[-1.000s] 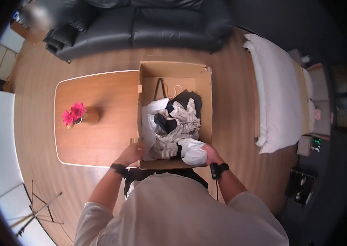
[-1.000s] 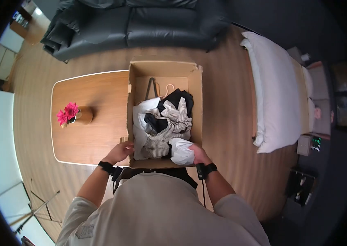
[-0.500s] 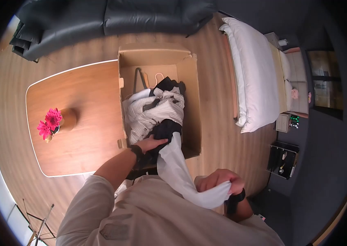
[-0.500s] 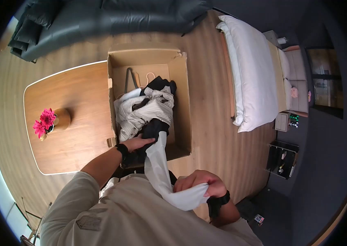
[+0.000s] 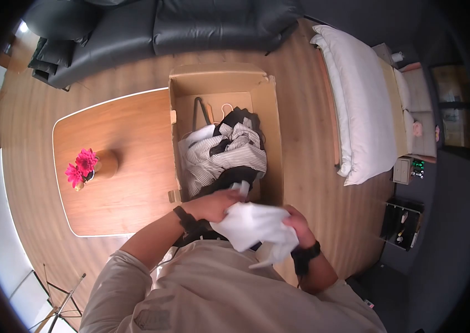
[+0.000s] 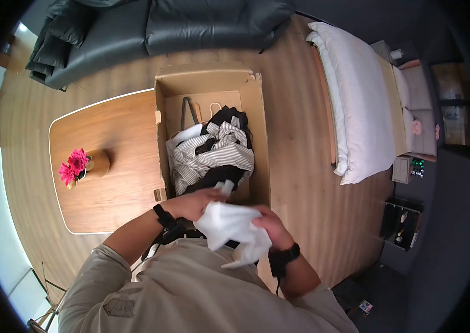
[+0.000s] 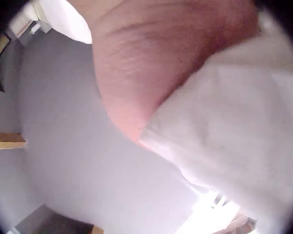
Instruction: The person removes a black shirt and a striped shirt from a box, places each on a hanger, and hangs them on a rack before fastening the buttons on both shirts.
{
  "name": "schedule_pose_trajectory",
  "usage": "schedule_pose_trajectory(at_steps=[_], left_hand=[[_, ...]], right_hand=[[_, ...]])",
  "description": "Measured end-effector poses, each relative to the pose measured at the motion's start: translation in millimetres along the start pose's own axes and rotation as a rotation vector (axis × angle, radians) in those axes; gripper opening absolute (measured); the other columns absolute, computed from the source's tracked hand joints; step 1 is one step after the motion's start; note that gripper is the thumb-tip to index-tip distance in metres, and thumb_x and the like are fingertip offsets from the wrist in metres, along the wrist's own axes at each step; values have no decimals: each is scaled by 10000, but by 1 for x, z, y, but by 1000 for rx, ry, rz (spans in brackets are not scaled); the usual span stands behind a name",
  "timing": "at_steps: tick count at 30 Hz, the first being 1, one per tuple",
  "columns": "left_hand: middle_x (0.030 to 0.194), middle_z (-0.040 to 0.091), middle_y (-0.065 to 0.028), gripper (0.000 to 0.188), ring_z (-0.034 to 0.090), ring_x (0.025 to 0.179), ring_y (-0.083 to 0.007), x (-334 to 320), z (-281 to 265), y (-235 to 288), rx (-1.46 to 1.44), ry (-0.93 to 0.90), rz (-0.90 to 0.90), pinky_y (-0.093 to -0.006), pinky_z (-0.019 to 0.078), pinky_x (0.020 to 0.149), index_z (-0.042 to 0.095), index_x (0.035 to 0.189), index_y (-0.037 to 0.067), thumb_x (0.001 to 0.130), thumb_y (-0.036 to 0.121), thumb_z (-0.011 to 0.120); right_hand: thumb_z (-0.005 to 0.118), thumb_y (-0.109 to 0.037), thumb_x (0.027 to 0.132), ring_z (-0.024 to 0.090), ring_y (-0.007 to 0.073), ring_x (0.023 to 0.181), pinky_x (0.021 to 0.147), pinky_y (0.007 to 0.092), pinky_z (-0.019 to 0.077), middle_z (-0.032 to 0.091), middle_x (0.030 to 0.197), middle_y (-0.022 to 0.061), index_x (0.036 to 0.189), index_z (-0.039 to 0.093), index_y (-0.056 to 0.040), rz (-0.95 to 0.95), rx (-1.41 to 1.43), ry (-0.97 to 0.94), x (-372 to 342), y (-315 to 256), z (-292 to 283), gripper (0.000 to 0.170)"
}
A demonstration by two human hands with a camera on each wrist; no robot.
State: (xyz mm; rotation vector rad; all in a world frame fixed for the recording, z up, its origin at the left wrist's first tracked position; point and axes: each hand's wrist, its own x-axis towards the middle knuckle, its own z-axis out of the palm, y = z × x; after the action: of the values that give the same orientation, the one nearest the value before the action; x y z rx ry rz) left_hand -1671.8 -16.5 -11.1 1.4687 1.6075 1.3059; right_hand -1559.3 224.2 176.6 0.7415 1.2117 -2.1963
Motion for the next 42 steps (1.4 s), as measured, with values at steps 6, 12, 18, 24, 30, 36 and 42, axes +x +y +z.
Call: schedule_pose_trajectory(at_steps=[6, 12, 18, 24, 30, 36, 42], left_hand=[[1138, 743, -201, 397, 697, 1090, -400, -32, 23, 9, -144, 110, -724, -467, 538, 940, 648, 1269, 84, 909, 241, 705], [1130, 710, -285, 423, 677, 1093, -453, -91, 38, 2, -93, 440, -1004, -495, 536, 941, 579, 1291, 9, 925, 201, 668], [1125, 714, -262, 427, 672, 1086, -454, -104, 67, 23, -285, 568, -1092, -481, 532, 934, 596, 1298, 9, 926, 193, 694], [1164, 701, -260, 427, 660, 1126, -433, -100, 102, 23, -317, 629, -993, -458, 519, 970, 632, 1282, -18, 940, 226, 714], [1192, 700, -245, 443, 658, 1145, -418, -96, 107, 8, -351, 653, -958, -453, 513, 995, 644, 1285, -16, 932, 240, 723], [1179, 708, -214, 445, 682, 1115, -358, -81, 93, -1, -434, 617, -923, -428, 531, 969, 626, 1330, 20, 958, 250, 712], [1178, 704, -206, 439, 685, 1108, -352, -66, 103, -19, -357, 486, -934, -424, 537, 963, 622, 1325, 31, 969, 274, 702]], right_hand=[[738, -233, 898, 714, 360, 1009, 881, 436, 560, 739, 1057, 211, 1087, 712, -5, -95, -1325, 384, 174, 72, -138, 298], [725, -174, 918, 659, 411, 1125, 981, 457, 530, 695, 1167, 228, 1170, 655, -1, -534, -1296, 233, 305, 29, -91, 314], [674, -184, 939, 585, 399, 1297, 1090, 451, 485, 646, 1342, 230, 1441, 538, -16, -434, -1442, 31, 446, 23, -26, 547], [640, -425, 965, 468, 333, 1436, 1170, 513, 380, 624, 1455, 112, 1527, 511, -172, -159, -2037, -234, 473, 30, -3, 630], [489, -531, 1030, 710, 426, 1007, 911, 508, 558, 739, 1076, 225, 1055, 778, -86, -145, -1978, -616, 451, 88, -57, 531], [547, -362, 950, 724, 381, 1039, 916, 487, 565, 759, 1097, 189, 1063, 792, -88, 237, -2163, -1108, 336, 150, -88, 385], [592, -333, 976, 749, 223, 826, 718, 414, 590, 772, 930, 122, 986, 772, -76, 615, -1533, -916, 355, 147, -86, 314]])
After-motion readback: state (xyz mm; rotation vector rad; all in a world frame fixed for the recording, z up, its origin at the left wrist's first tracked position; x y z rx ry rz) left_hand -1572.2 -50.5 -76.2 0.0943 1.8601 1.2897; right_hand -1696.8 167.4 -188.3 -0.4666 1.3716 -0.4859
